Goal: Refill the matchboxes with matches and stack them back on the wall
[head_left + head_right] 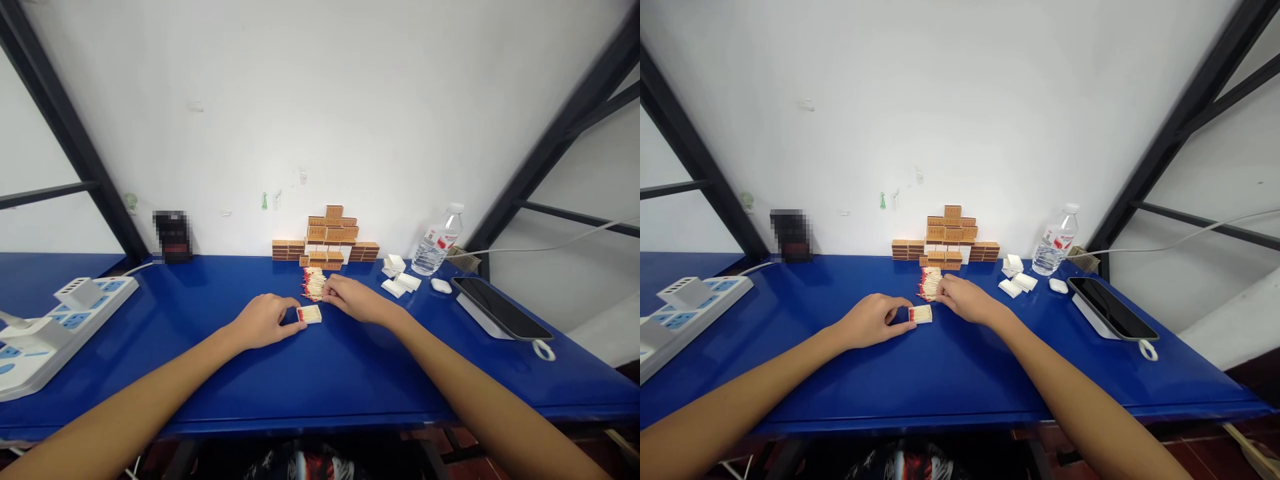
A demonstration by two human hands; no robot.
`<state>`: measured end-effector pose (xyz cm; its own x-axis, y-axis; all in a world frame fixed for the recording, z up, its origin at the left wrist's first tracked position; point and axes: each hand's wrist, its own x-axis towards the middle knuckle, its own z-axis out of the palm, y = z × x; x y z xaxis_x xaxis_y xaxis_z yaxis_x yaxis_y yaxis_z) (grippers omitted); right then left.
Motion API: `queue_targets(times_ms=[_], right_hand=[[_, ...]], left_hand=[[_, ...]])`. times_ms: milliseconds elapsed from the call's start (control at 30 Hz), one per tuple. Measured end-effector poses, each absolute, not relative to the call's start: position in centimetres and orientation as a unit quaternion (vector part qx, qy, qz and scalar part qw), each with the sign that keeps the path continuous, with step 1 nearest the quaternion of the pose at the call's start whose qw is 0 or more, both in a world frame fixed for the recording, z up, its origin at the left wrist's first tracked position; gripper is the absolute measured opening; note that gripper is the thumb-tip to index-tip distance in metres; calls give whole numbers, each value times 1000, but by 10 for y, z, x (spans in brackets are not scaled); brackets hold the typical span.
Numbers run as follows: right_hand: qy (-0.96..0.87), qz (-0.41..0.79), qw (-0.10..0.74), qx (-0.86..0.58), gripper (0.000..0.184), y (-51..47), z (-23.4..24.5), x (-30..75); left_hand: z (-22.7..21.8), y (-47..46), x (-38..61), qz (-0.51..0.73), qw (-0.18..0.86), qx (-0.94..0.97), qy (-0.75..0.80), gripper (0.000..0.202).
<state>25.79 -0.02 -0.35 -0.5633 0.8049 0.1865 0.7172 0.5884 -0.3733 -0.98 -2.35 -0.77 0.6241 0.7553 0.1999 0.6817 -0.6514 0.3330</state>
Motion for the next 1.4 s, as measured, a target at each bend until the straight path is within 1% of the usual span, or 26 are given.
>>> queue_targets(times_ms=[167,333,467,633,900,1133,1400], right_hand=[[-876,151,212,-406,15,-12,6,252],[-890,165,178,-387,8,-22,4,236],[-893,158,161,-389,9,-23,-2,231],[-895,145,168,-386,10,-21,-3,233],[-896,165,167,-377,7,-19,-2,233],[-896,176,167,-371,9,-14,-4,238],[-894,163,179,-377,10,-14,2,242]], left_hand=[[-8,-24,-10,163,109,894,402,40],[-8,-24,-10,159,110,896,399,41],[-8,-23,-10,157,111,896,399,40],[-8,-23,-10,154,112,895,403,43],[-6,-25,-9,151,106,898,400,40],[-9,-24,-10,160,111,899,392,42],[-9,-23,-10,159,117,896,397,41]])
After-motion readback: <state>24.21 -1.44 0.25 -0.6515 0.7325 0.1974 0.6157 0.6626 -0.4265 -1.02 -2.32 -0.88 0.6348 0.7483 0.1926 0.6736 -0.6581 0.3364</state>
